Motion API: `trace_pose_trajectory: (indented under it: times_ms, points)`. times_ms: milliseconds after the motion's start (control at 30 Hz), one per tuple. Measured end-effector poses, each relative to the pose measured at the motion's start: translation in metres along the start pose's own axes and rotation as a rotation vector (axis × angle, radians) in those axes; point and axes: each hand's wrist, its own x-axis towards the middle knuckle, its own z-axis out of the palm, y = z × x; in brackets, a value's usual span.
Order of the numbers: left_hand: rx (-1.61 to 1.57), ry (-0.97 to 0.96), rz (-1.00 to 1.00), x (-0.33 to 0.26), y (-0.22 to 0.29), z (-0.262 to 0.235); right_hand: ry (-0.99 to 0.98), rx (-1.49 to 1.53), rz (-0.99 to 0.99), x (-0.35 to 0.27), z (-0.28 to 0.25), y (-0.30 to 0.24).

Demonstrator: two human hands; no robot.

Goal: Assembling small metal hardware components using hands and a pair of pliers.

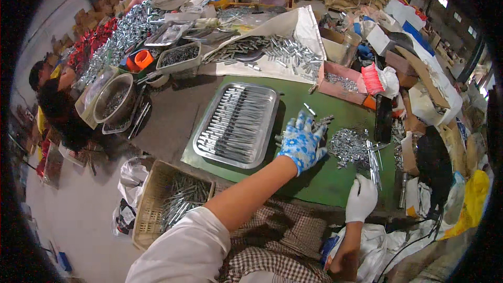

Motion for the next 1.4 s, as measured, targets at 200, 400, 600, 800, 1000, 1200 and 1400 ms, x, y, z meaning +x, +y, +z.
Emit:
trace_pose_trajectory:
  times_ms: [200, 400, 600, 800, 1000, 1200, 1400]
  points:
    - [-0.052, -0.242, 0.224, 0.006, -0.009, -0.054, -0.009, -0.021, -0.016, 0.0, -0.006, 0.003]
    - [0.01, -0.451, 0.322, 0.058, -0.1, -0.073, -0.036, -0.034, 0.056, 0.002, -0.013, -0.006]
    - [0.218, -0.254, -0.146, 0.14, -0.272, -0.032, -0.141, -0.099, 0.083, -0.001, -0.013, -0.009]
    - [0.076, -0.455, -0.213, 0.19, -0.294, 0.002, -0.109, -0.004, 0.016, 0.002, -0.014, -0.002]
    - [-0.217, -0.874, 0.027, 0.206, -0.205, -0.02, -0.22, -0.071, 0.074, 0.013, -0.025, -0.009]
    - [-0.337, -0.22, 0.116, 0.271, -0.216, 0.023, -0.194, -0.083, 0.04, 0.01, -0.022, -0.008]
    - [0.017, -0.132, -0.242, 0.341, -0.211, 0.09, -0.178, -0.073, 0.057, 0.005, -0.024, -0.006]
